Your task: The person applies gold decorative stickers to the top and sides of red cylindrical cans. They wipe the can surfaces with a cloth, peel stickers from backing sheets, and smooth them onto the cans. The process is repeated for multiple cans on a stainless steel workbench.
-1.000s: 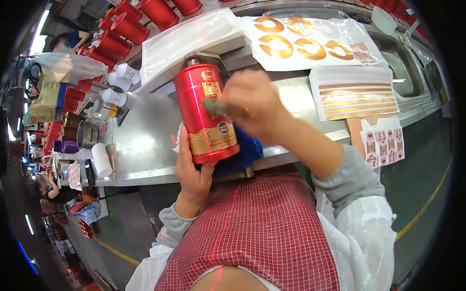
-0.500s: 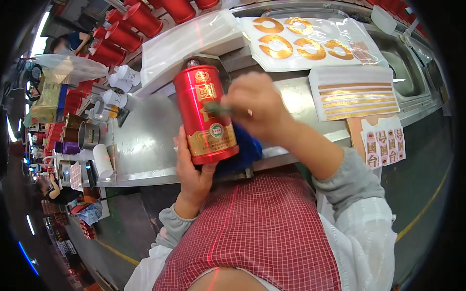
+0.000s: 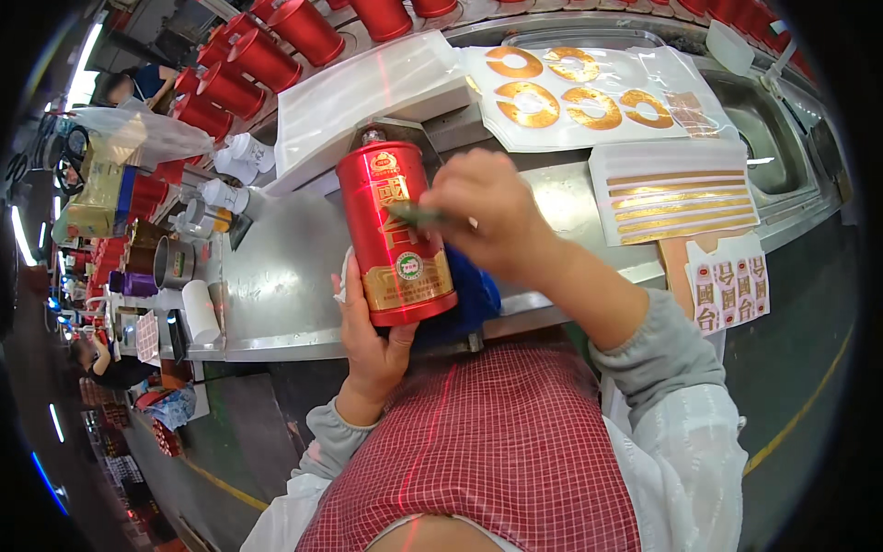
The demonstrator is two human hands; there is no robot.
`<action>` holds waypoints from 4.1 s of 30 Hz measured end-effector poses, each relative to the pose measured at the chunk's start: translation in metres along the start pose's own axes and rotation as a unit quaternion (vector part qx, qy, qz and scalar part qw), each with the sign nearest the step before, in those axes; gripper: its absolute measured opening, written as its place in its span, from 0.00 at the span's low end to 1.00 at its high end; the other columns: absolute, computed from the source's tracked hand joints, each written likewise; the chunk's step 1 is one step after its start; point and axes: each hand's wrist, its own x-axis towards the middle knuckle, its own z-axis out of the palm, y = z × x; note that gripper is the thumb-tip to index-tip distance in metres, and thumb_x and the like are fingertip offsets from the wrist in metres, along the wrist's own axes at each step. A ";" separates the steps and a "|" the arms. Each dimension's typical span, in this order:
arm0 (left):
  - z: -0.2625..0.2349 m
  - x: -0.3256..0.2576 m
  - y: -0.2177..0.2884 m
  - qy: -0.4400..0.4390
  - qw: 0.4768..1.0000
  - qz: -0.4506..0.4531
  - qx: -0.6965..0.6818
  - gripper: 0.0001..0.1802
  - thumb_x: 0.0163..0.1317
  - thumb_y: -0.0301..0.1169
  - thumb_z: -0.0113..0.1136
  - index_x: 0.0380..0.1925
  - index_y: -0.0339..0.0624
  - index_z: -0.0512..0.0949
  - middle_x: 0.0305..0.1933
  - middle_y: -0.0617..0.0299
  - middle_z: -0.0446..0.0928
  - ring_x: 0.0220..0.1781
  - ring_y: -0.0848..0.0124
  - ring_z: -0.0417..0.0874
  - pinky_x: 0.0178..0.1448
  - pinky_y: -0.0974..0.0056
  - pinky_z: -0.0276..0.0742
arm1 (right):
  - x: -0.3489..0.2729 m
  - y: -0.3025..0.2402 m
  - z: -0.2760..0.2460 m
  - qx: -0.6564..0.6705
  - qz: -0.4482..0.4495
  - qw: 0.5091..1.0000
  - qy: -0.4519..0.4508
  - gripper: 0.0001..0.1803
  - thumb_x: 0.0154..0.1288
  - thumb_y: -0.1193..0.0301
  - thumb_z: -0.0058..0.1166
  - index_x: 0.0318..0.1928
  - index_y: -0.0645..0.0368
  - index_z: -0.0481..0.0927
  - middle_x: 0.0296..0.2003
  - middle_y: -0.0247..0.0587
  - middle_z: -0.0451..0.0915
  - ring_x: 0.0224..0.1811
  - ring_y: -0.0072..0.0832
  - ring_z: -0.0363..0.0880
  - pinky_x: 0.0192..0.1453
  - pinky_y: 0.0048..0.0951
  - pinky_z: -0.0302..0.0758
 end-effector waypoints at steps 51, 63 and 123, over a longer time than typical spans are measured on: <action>-0.001 -0.002 0.008 0.007 0.998 -0.030 -0.048 0.49 0.63 0.51 0.60 0.69 0.23 0.52 0.70 0.32 0.59 0.72 0.40 0.61 0.75 0.44 0.51 | -0.024 -0.021 -0.001 0.157 -0.030 0.984 -0.083 0.07 0.56 0.70 0.64 0.34 0.54 0.80 0.31 0.38 0.78 0.38 0.38 0.76 0.44 0.37 0.72; 0.003 -0.006 0.003 0.039 0.998 -0.022 -0.051 0.45 0.65 0.50 0.57 0.68 0.22 0.55 0.67 0.34 0.64 0.70 0.42 0.64 0.75 0.37 0.44 | -0.007 -0.002 0.000 0.066 0.038 0.997 -0.013 0.09 0.52 0.71 0.66 0.35 0.56 0.81 0.29 0.38 0.77 0.38 0.36 0.78 0.45 0.37 0.73; 0.003 -0.010 -0.004 0.031 0.999 -0.009 -0.017 0.46 0.66 0.53 0.55 0.69 0.25 0.54 0.70 0.38 0.63 0.70 0.49 0.67 0.70 0.57 0.63 | -0.026 -0.032 -0.002 0.129 -0.036 0.986 -0.098 0.10 0.52 0.71 0.65 0.35 0.56 0.79 0.33 0.39 0.78 0.39 0.38 0.78 0.46 0.39 0.73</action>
